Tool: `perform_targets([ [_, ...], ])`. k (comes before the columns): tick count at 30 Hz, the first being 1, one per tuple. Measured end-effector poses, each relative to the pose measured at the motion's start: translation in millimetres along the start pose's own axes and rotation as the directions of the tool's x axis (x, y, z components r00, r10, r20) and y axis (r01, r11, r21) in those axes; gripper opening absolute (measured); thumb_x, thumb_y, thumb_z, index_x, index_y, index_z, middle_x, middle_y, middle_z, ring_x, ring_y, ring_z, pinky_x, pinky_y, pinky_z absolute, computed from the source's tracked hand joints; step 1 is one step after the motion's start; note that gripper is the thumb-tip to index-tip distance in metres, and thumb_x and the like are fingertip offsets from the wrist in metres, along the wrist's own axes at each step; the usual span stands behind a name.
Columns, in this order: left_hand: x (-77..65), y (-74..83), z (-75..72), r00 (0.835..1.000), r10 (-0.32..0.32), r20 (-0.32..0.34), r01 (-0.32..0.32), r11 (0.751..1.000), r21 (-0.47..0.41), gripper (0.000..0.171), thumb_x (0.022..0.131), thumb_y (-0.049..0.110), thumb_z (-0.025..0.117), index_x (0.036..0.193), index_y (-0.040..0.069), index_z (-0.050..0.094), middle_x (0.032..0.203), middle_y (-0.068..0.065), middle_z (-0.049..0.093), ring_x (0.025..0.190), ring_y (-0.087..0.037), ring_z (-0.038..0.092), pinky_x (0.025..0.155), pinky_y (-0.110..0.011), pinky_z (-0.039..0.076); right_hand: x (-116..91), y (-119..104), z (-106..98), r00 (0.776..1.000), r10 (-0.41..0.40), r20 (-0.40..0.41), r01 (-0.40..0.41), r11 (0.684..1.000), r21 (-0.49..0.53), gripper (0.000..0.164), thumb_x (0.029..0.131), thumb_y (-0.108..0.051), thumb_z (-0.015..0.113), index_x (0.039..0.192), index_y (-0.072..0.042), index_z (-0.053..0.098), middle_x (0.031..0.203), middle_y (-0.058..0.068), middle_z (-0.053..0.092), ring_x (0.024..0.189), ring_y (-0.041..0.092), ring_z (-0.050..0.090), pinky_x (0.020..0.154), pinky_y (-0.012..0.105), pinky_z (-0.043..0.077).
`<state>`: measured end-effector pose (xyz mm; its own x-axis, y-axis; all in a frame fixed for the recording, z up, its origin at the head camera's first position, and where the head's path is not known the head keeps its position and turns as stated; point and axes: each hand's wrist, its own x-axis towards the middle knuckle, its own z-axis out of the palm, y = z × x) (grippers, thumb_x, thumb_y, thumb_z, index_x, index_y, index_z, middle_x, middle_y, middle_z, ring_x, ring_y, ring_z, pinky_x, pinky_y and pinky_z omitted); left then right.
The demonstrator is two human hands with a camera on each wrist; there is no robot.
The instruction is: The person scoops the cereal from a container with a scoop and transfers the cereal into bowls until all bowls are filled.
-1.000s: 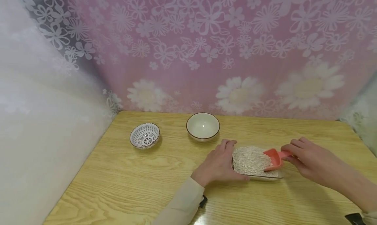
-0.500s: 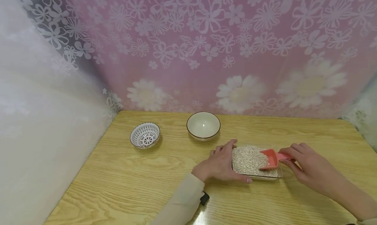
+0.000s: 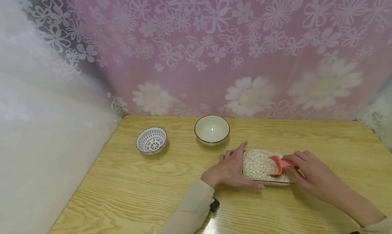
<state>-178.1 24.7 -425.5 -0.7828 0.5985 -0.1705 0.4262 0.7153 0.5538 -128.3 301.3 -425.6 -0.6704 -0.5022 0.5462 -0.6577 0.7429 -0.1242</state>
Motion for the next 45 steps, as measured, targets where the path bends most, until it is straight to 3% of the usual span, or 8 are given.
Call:
perform_targets([
  [9,0.4,-0.5,-3.7,1.0,-0.001,0.002,0.001,1.0,-0.009,0.126,0.071,0.076,0.078,0.163,0.035,0.002,0.164,0.001,0.033,0.149,-0.023,0.034,0.124,-0.053,0.026,-3,-4,3,0.997,0.082,0.003,-0.082,0.992,0.091,0.024,0.086,-0.006,0.079,0.107,-0.015,0.071,0.092,-0.013,0.064,0.083,0.0,0.048,0.067,0.014,0.035],
  [17,-0.1,-1.0,-4.7,1.0,-0.01,-0.004,0.01,1.0,-0.005,0.124,0.07,0.076,0.078,0.163,0.034,0.006,0.162,0.0,0.036,0.146,-0.022,0.037,0.123,-0.05,0.028,-15,-2,4,0.981,0.196,0.001,-0.192,0.959,0.21,0.037,0.082,0.012,0.076,0.108,-0.012,0.068,0.089,-0.011,0.061,0.075,-0.007,0.042,0.06,0.013,0.035],
  [26,-0.9,0.0,-3.9,1.0,-0.01,-0.005,0.01,1.0,0.009,0.124,0.07,0.077,0.078,0.163,0.035,0.007,0.162,0.006,0.035,0.149,-0.021,0.035,0.123,-0.049,0.029,-21,-7,1,0.942,0.332,0.048,-0.331,0.895,0.298,0.028,0.093,0.007,0.068,0.114,-0.013,0.067,0.093,-0.011,0.069,0.075,-0.005,0.057,0.061,0.013,0.041],
  [34,-1.6,0.0,-3.1,1.0,-0.019,-0.004,0.019,1.0,0.003,0.124,0.07,0.077,0.077,0.163,0.036,0.006,0.164,0.008,0.033,0.15,-0.021,0.033,0.123,-0.05,0.03,-30,-5,2,0.914,0.396,0.092,-0.399,0.83,0.39,0.025,0.097,0.005,0.063,0.118,-0.009,0.065,0.095,-0.022,0.066,0.072,-0.001,0.057,0.058,0.018,0.04],
  [40,-2.0,-0.3,-2.3,1.0,-0.018,-0.002,0.018,1.0,-0.004,0.125,0.07,0.077,0.078,0.163,0.036,0.006,0.164,0.008,0.033,0.15,-0.021,0.033,0.122,-0.049,0.03,-33,-3,0,0.901,0.419,0.11,-0.42,0.782,0.461,0.024,0.098,0.007,0.06,0.12,-0.003,0.063,0.091,-0.018,0.066,0.067,0.008,0.055,0.055,0.023,0.038],
  [45,-2.3,-0.2,-2.7,1.0,-0.008,-0.001,0.008,1.0,0.003,0.125,0.071,0.077,0.077,0.164,0.035,0.004,0.165,0.008,0.031,0.15,-0.022,0.034,0.123,-0.049,0.028,-31,-3,-3,0.895,0.429,0.127,-0.431,0.751,0.501,0.024,0.1,0.006,0.058,0.122,-0.002,0.061,0.083,-0.008,0.061,0.062,0.013,0.051,0.049,0.027,0.037],
])
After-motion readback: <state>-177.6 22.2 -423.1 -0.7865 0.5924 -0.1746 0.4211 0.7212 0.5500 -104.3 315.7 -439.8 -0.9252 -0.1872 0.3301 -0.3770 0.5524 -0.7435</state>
